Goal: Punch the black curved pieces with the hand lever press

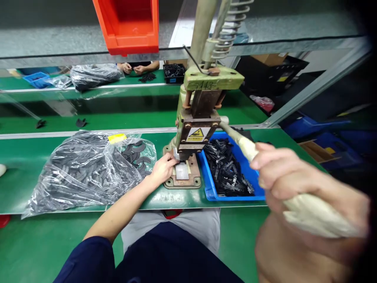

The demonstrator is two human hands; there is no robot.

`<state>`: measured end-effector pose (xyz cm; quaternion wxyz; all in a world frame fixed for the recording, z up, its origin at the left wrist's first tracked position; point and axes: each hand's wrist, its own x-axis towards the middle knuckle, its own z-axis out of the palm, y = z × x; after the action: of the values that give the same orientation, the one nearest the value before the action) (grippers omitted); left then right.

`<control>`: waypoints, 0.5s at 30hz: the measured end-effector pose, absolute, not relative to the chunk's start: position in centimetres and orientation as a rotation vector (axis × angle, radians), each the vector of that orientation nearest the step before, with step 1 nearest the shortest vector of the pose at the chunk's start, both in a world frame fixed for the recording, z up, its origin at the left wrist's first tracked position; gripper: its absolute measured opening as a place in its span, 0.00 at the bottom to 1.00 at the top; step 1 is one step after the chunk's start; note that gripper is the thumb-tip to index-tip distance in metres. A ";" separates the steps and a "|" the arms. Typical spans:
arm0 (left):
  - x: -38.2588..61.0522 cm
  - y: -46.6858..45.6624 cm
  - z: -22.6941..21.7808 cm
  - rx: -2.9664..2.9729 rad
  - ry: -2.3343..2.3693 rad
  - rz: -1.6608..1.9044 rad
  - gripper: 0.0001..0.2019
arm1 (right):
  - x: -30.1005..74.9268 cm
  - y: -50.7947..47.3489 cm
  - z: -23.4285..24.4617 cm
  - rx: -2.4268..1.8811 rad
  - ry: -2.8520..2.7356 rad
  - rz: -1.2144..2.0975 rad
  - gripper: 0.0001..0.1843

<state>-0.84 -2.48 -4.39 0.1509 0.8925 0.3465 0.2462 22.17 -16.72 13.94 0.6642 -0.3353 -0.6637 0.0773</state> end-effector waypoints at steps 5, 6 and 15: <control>-0.7 -2.6 -4.8 2.541 0.994 0.741 0.21 | 19.6 -17.6 7.0 -0.699 -1.308 -0.060 0.11; -0.5 -2.6 -4.8 2.530 1.005 0.745 0.21 | 19.2 -17.5 6.2 -0.685 -1.273 -0.095 0.10; -3.9 -1.5 -1.9 2.426 1.240 0.645 0.16 | 19.2 -17.1 5.3 -0.641 -1.232 -0.095 0.08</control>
<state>-3.94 -1.47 -1.90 0.1700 0.8540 0.4363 0.2270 19.19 -17.10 5.30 0.7674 -0.2951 -0.5676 -0.0438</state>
